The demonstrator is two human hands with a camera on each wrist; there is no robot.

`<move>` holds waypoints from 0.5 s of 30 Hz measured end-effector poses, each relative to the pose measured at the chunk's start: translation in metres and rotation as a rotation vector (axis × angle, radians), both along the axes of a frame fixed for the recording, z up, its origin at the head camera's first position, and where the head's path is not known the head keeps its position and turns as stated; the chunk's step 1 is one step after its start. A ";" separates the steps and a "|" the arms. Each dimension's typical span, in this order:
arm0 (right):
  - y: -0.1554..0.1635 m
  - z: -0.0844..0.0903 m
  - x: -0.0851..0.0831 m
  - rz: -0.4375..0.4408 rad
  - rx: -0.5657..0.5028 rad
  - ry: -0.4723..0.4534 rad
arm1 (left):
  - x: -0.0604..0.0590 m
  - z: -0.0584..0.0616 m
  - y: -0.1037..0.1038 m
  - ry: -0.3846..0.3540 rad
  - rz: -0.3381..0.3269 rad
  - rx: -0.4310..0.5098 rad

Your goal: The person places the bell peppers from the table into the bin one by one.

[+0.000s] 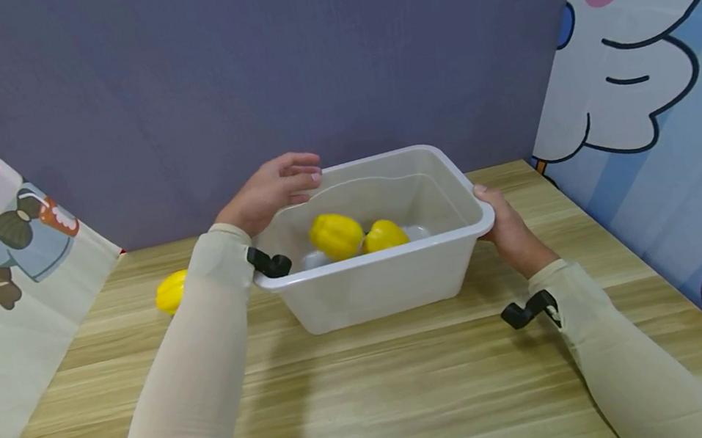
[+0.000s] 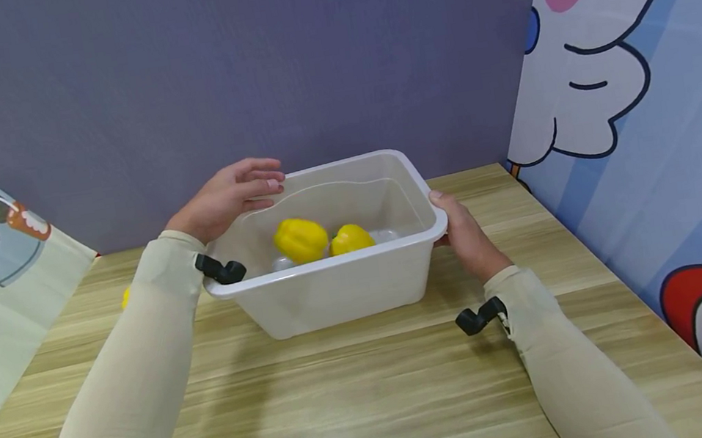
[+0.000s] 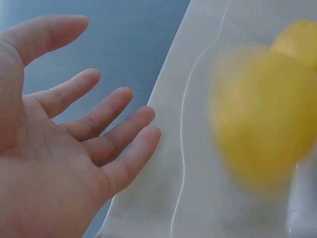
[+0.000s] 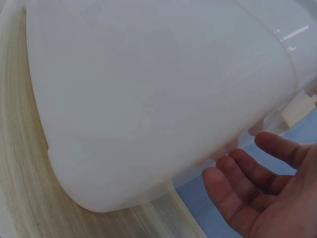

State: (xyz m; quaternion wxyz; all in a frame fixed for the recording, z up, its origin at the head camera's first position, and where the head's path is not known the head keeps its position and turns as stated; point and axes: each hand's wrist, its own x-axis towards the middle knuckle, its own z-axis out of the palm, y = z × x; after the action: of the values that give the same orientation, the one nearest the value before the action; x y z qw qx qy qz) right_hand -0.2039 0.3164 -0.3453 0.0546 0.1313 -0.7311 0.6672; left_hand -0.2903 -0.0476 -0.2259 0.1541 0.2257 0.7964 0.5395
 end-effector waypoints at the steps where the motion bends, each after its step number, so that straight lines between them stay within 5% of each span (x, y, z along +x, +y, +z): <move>1: 0.000 0.000 0.000 -0.002 0.006 0.000 | 0.000 0.000 0.000 -0.008 0.000 0.013; 15: -0.003 0.000 -0.001 -0.015 0.015 -0.028 | -0.003 -0.001 0.000 -0.038 -0.011 0.023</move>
State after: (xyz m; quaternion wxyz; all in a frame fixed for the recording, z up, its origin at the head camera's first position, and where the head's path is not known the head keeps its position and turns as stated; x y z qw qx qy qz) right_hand -0.2047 0.3137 -0.3450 0.0483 0.1170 -0.7378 0.6630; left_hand -0.2931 -0.0479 -0.2272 0.1696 0.2215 0.7859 0.5518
